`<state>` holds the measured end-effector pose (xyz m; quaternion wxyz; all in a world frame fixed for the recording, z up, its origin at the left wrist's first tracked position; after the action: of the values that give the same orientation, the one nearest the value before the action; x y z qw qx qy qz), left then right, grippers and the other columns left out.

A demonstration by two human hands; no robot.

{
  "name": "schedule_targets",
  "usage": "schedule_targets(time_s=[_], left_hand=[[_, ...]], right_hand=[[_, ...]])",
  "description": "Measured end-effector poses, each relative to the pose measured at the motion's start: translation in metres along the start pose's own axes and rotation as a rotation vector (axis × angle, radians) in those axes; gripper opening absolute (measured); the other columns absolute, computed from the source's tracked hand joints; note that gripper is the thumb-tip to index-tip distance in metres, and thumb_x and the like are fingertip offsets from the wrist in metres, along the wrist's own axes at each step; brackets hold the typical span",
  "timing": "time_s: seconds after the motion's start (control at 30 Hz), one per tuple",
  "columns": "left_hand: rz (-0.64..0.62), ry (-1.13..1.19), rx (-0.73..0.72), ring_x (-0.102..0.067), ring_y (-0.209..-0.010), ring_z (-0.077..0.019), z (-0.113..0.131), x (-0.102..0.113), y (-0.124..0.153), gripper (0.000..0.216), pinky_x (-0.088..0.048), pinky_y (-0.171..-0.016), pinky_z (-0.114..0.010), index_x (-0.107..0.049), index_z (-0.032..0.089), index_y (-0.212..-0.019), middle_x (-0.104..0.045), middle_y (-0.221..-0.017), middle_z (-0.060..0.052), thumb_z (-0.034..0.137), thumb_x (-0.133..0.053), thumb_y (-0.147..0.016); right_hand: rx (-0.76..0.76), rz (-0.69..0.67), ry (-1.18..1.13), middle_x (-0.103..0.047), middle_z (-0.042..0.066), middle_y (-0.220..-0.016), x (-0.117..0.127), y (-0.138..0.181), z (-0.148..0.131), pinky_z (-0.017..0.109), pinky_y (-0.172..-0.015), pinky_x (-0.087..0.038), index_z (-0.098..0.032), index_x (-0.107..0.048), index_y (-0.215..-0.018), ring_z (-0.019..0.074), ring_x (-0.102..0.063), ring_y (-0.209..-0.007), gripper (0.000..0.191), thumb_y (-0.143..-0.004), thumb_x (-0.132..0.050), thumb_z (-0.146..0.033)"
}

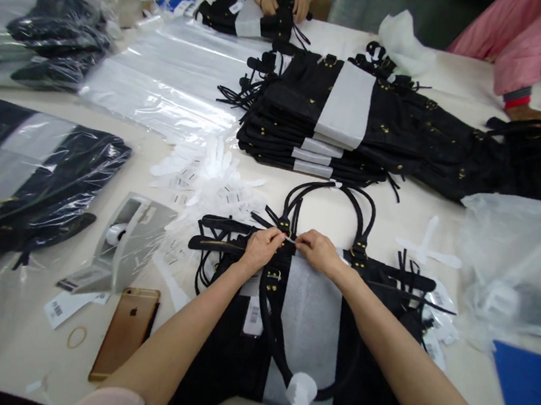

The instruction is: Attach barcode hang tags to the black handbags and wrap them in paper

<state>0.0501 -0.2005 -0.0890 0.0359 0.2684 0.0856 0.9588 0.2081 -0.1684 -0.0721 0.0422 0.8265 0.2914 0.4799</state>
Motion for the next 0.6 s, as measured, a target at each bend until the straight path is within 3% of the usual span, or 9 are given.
schedule_targets(time_s=[0.43, 0.6], left_hand=[[-0.043, -0.050, 0.041, -0.053, -0.062, -0.0107, -0.0037, -0.0011, 0.0000, 0.024, -0.038, -0.065, -0.021, -0.056, 0.019, -0.068, -0.057, -0.061, 0.004, 0.032, -0.043, -0.082], [-0.070, -0.113, -0.009, -0.051, -0.062, -0.0105, -0.0049, -0.0035, -0.0002, 0.024, -0.037, -0.064, -0.021, -0.056, 0.019, -0.067, -0.055, -0.061, 0.004, 0.030, -0.042, -0.083]], right_hand=[[-0.132, 0.043, -0.279, -0.067, 0.001, -0.074, 0.0049, -0.0021, 0.0088, 0.022, -0.065, -0.040, -0.018, -0.070, -0.075, 0.0131, -0.057, -0.070, 0.011, -0.072, -0.060, -0.022], [-0.116, 0.095, -0.190, -0.065, 0.002, -0.079, 0.0085, -0.0030, 0.0046, 0.024, -0.070, -0.039, -0.019, -0.068, -0.073, 0.0142, -0.056, -0.077, 0.012, -0.073, -0.058, -0.024]])
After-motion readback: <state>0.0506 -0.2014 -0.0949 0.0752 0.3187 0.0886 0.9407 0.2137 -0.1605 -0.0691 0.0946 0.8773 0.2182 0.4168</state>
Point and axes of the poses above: each hand's wrist, its own y-axis away from the middle knuckle, its own x-axis out of the back of the hand, z = x × y, the point moved 2 cm from there along -y, towards the middle knuckle
